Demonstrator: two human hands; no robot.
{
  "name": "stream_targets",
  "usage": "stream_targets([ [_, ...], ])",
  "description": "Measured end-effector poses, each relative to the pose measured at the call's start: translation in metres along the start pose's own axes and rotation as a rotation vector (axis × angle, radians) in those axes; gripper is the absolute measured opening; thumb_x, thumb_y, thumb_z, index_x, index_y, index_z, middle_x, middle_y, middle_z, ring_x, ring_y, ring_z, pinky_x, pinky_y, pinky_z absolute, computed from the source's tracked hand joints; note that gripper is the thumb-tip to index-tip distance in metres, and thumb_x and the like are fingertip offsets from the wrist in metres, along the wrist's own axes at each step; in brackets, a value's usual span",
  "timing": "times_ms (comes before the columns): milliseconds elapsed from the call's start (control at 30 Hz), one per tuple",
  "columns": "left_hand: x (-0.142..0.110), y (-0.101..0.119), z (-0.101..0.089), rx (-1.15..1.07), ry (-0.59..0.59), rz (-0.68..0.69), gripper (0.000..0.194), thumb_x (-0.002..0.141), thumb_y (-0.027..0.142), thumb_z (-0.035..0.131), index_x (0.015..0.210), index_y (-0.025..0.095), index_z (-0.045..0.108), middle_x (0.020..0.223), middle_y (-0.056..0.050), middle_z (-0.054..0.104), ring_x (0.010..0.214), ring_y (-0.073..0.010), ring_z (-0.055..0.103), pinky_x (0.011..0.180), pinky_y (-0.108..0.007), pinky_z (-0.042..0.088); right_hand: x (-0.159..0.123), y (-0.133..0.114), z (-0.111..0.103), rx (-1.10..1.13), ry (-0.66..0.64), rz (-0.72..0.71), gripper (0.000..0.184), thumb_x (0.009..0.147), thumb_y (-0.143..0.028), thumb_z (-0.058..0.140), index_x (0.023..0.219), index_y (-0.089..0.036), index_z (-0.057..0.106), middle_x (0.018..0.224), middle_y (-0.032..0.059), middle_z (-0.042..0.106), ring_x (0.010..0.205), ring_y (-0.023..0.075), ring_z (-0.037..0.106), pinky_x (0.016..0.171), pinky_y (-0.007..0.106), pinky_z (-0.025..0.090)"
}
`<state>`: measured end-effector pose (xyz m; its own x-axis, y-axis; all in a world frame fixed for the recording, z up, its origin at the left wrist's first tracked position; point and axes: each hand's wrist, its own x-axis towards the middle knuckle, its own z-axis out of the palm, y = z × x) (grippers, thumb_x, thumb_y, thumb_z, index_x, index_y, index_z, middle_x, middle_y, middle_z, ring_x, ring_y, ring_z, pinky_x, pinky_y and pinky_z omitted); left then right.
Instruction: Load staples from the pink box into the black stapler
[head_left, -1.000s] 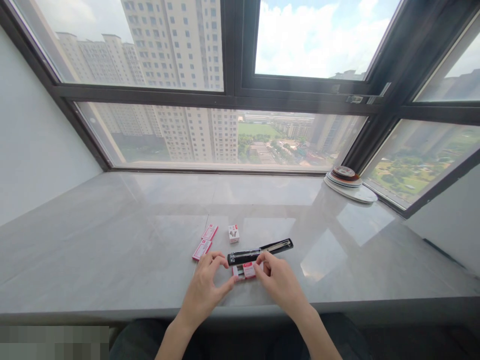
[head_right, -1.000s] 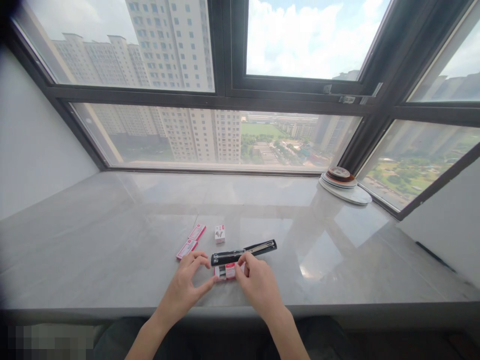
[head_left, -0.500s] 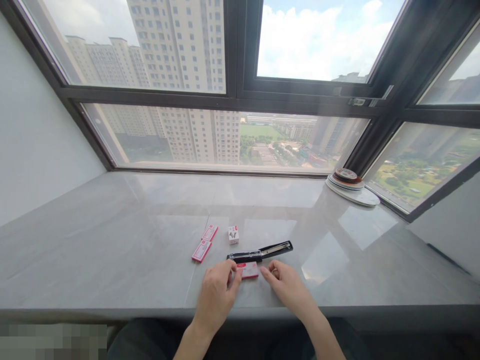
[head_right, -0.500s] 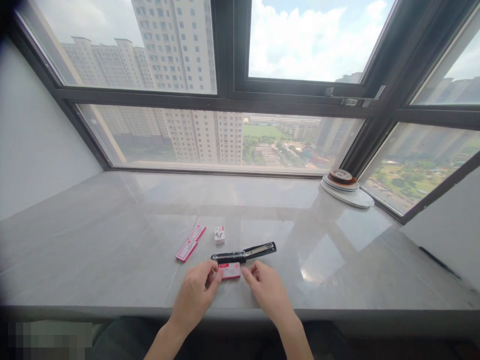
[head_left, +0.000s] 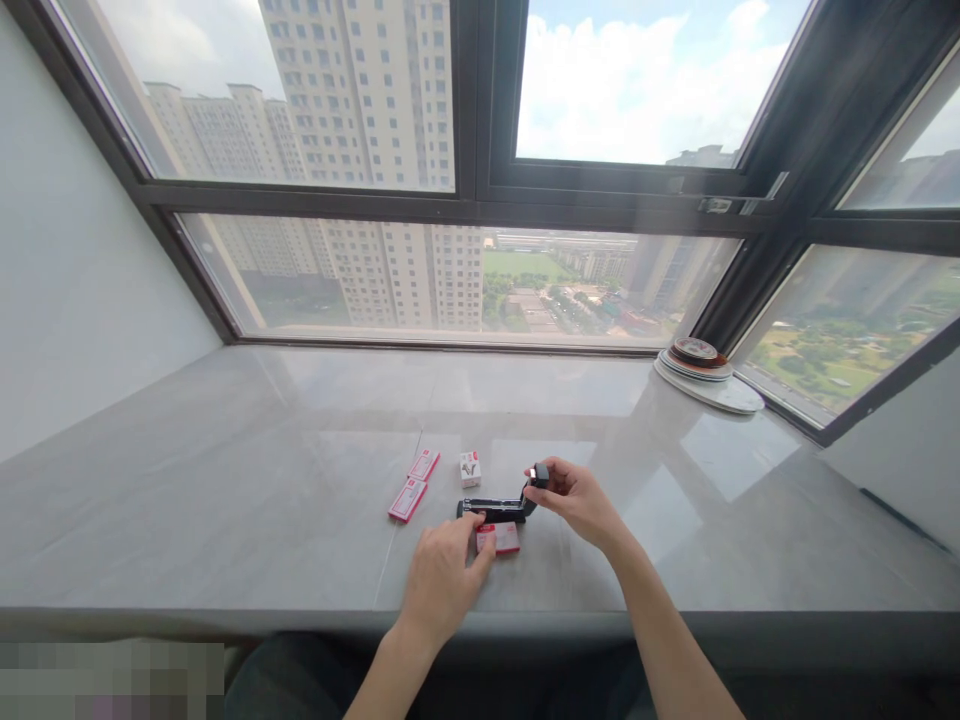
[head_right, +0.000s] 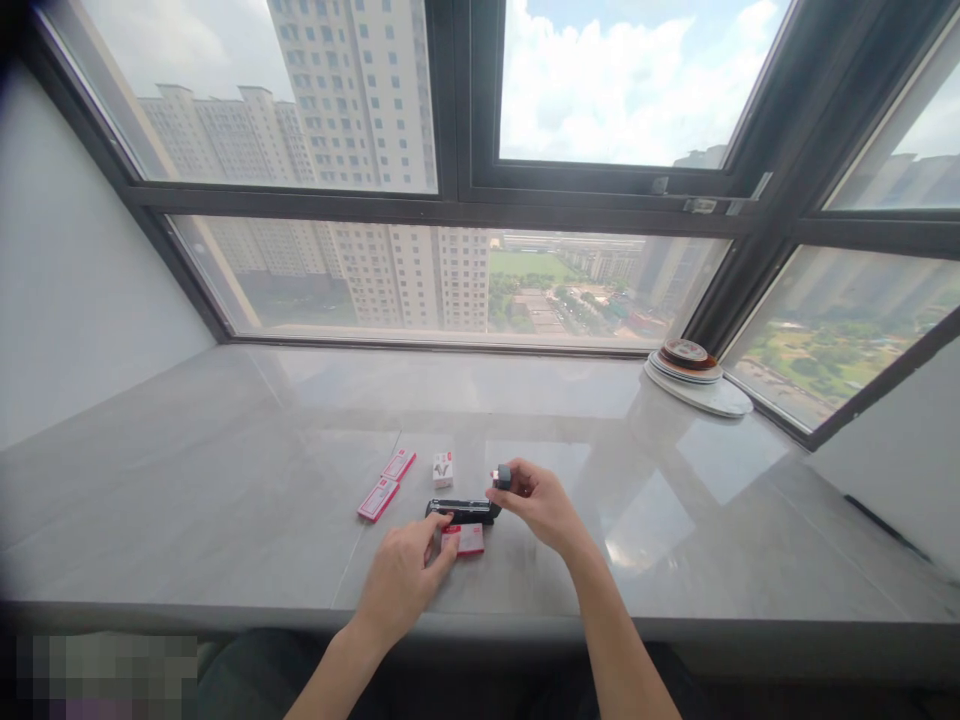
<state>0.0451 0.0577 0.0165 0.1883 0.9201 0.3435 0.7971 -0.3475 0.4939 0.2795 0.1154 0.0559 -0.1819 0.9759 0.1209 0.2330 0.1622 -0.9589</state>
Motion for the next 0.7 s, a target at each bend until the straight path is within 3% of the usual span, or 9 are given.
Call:
stream_targets([
  [133,-0.001,0.000,0.003,0.038,0.002,0.007,0.026,0.099,0.044,0.051,0.111,0.026,0.065,0.092,-0.006,0.071,0.083,-0.0246,0.066,0.072,-0.036,0.042,0.021,-0.014,0.031,-0.221,-0.095,-0.120,0.038,0.077,-0.054,0.078,0.082,-0.019,0.068,0.058,-0.0075,0.044,0.055,0.0096,0.036,0.052,0.022,0.026],
  [300,0.000,0.000,0.002,0.082,0.010,0.030,0.023,0.100,0.043,0.050,0.100,0.026,0.065,0.081,-0.005,0.067,0.075,-0.0238,0.063,0.068,-0.036,0.038,0.028,-0.014,0.048,-0.403,-0.138,-0.141,0.035,0.076,-0.051,0.080,0.078,-0.019,0.069,0.056,-0.0081,0.046,0.054,0.0095,0.040,0.051,0.022,0.022],
  [500,-0.001,0.014,-0.005,0.153,0.005,0.056,0.019,0.094,0.044,0.058,0.091,0.027,0.065,0.081,-0.005,0.068,0.078,-0.0253,0.062,0.071,-0.038,0.037,0.025,-0.008,0.050,-0.531,-0.172,-0.202,0.021,0.080,-0.042,0.079,0.084,-0.022,0.073,0.056,-0.0076,0.051,0.053,0.0097,0.042,0.053,0.023,0.020],
  [700,0.005,0.026,-0.003,0.090,-0.090,0.203,0.010,0.090,0.034,0.066,0.098,0.029,0.068,0.091,-0.003,0.072,0.092,-0.0260,0.063,0.079,-0.041,0.036,0.023,-0.001,0.035,-0.584,-0.094,-0.180,0.022,0.081,-0.042,0.078,0.087,-0.022,0.074,0.057,-0.0072,0.050,0.055,0.0101,0.044,0.054,0.024,0.018],
])
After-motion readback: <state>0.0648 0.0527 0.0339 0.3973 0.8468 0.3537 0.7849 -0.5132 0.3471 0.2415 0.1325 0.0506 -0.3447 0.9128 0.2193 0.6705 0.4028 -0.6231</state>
